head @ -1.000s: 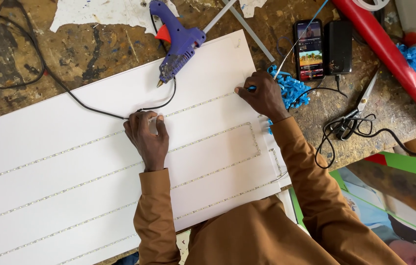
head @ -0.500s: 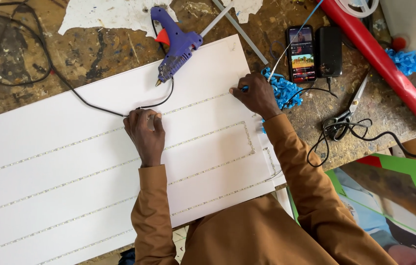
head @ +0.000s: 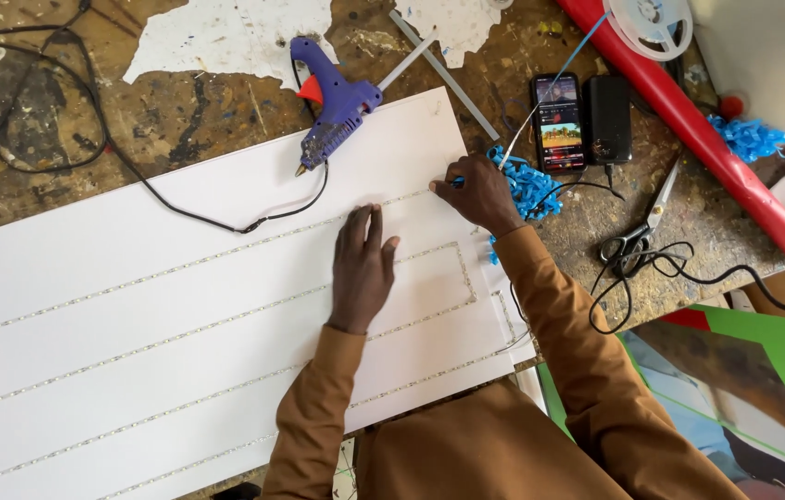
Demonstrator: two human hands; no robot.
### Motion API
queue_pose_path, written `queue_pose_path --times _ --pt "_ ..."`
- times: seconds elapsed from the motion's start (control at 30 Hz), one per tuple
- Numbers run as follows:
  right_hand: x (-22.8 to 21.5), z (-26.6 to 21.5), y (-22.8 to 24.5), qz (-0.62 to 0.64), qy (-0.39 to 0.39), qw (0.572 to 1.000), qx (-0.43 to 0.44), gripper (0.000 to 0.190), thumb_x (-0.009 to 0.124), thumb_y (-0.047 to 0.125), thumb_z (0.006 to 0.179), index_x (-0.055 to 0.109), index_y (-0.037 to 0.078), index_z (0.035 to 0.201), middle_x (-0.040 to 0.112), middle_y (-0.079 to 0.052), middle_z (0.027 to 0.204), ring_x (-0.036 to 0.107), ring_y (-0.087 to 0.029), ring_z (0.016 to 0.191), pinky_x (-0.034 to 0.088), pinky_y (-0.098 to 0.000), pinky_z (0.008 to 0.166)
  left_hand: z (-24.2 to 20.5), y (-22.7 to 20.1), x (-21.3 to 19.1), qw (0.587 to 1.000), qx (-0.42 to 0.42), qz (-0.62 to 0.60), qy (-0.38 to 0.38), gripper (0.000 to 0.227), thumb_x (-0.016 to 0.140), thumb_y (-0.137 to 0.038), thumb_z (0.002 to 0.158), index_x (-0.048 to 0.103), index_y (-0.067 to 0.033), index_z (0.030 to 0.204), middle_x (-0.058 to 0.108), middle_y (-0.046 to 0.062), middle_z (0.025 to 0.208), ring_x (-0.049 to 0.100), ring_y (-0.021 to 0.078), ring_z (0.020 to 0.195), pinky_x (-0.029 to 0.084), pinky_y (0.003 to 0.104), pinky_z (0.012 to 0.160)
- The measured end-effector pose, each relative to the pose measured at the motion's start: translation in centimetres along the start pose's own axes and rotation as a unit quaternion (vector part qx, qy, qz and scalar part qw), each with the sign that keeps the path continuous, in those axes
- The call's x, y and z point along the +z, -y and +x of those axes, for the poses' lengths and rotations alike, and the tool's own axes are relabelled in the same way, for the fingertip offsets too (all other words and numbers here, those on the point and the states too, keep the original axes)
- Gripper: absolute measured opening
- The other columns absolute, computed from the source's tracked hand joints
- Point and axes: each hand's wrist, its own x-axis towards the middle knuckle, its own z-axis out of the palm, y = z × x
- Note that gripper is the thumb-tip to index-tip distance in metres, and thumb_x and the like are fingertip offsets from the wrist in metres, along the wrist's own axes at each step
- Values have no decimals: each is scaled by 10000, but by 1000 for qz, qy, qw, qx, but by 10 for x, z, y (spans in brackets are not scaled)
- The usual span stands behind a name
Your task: The person aligns and presses an LED strip onto a white board, then handles a blue plastic filament, and finally uses a hot glue gun to apply adhesive to the board's surface.
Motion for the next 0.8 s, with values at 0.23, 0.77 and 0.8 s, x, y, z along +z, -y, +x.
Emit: queue_pose_path --times 0.23,0.77,0.8 --pt "5 0 -3 4 -14 1000 26 296 877 337 964 757 129 792 658 -93 799 693 -350 959 614 -545 832 -21 -5 45 987 -59 133 71 897 472 -603 1185 361 88 1745 288 324 1836 228 461 1745 125 610 1421" --pt "5 1 -24 31 -37 998 -33 266 757 292 1044 794 132 834 694 -127 805 730 -386 872 621 -526 767 19 -35 97 995 7 94 -28 664 711 -452 1118 629 -16 1612 509 235 1496 526 500 1531 389 672 1325" --pt "6 -4 -17 51 -39 998 -29 247 745 233 1049 793 101 846 683 -124 790 733 -370 831 624 -492 733 13 -37 93 995 -5 100 -29 654 684 -458 1132 633 -23 1617 522 219 1487 535 481 1530 379 662 1333"
